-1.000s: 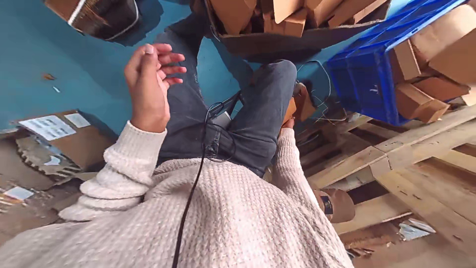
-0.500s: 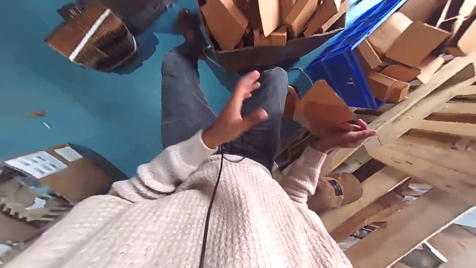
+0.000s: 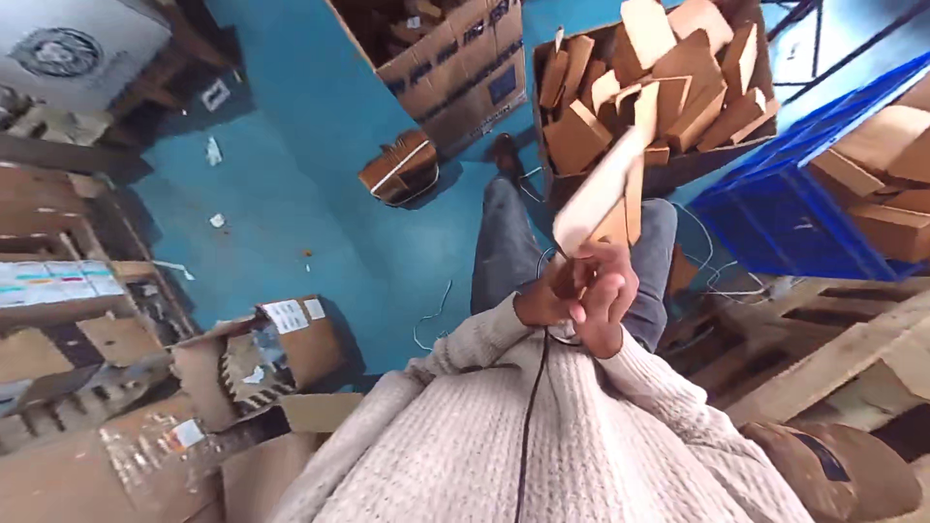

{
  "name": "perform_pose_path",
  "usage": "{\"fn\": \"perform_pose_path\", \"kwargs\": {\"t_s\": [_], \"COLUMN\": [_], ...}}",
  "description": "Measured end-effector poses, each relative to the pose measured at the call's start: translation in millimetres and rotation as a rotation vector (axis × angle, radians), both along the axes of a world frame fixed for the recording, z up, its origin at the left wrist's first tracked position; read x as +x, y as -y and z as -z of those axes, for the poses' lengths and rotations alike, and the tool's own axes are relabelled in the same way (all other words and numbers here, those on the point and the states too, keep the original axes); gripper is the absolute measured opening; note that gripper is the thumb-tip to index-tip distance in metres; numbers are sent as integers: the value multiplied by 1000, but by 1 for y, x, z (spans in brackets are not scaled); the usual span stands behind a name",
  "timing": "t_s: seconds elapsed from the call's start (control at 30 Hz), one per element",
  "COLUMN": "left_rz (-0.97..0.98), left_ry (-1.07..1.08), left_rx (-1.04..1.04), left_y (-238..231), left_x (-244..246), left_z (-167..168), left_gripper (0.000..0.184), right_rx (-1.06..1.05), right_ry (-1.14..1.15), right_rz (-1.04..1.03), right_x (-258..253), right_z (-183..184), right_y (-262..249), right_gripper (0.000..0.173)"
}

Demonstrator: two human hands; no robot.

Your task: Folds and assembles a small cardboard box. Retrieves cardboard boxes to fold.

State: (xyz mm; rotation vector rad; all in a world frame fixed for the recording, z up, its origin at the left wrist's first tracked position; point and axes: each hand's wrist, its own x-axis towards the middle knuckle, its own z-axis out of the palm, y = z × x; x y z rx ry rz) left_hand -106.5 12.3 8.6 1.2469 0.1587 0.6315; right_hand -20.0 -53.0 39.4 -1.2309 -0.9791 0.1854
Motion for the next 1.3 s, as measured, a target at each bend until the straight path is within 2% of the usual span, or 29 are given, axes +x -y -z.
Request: {"fn": "perform_pose_path", "kwargs": {"t_s": [0.07, 0.13, 0.2, 0.23, 0.3, 0.4, 0.47, 0.57, 0.63, 0.73, 0.77, 0.83, 0.9, 0.93, 1.0, 1.07, 1.13, 1.27, 1.3], "left_rz": [-210, -236, -253, -261, -286, -268, -296, -266, -239, -248, -269, -318, -349, -342, -321, -313, -310, -337, -337], "left_ry": [-70, -140, -175, -175, -148, -163, -188, -134, -116, -123, -142, -209, -184, -155, -116, -90, -90, -116, -107], "left_rx": [-278, -276, -239, -221, -174, -179, -233, -185, -200, -187, -174, -144, -117, -109, -126, -120, -84, -55, -46], "left_y": [2, -8, -21, -26, -36, -41, -37, -35, -32, -28, -27, -28, -36, -39, -37, -35, -34, -30, -31], "left_x": [7, 9, 4, 1, -2, 0, 0, -2, -3, -4, -4, -3, 2, 2, 1, 1, 0, 2, 4], "left_z": [-5, -14, -15, -16, -22, -32, -40, -39, -40, -43, -44, -43, -39, -39, -45, -51, -54, -56, -56], "left_gripper": [41, 44, 32, 27, 15, 14, 12, 50, 62, 67, 72, 88, 92, 91, 81, 80, 89, 92, 93], "right_rx": [-21, 29, 5, -70, -269, -498, -516, -537, -526, -475, -446, -369, -341, -326, -297, -229, -169, -167, -177], "right_ry": [-100, -144, 1, 97, 153, -61, -127, -68, -48, -59, -98, -245, -260, -224, -9, 216, 239, 139, 120], "right_rz": [-57, 69, 236, 259, 135, -134, -96, -47, -44, -80, -110, -203, -245, -202, -59, 73, 82, 23, 24], "right_x": [0, 13, 44, 63, 90, 87, 70, 64, 63, 58, 53, 35, 22, 18, 24, 38, 44, 46, 47], "right_z": [-8, -13, -18, -20, -21, -14, -5, 3, 3, -2, -5, -14, -24, -26, -23, -14, -9, -12, -12], "right_y": [-3, 2, 14, 23, 36, 38, 32, 28, 29, 33, 36, 42, 43, 41, 32, 24, 21, 25, 25], "right_gripper": [35, 24, 20, 29, 60, 95, 110, 131, 134, 130, 123, 97, 96, 99, 102, 84, 64, 70, 65]}}
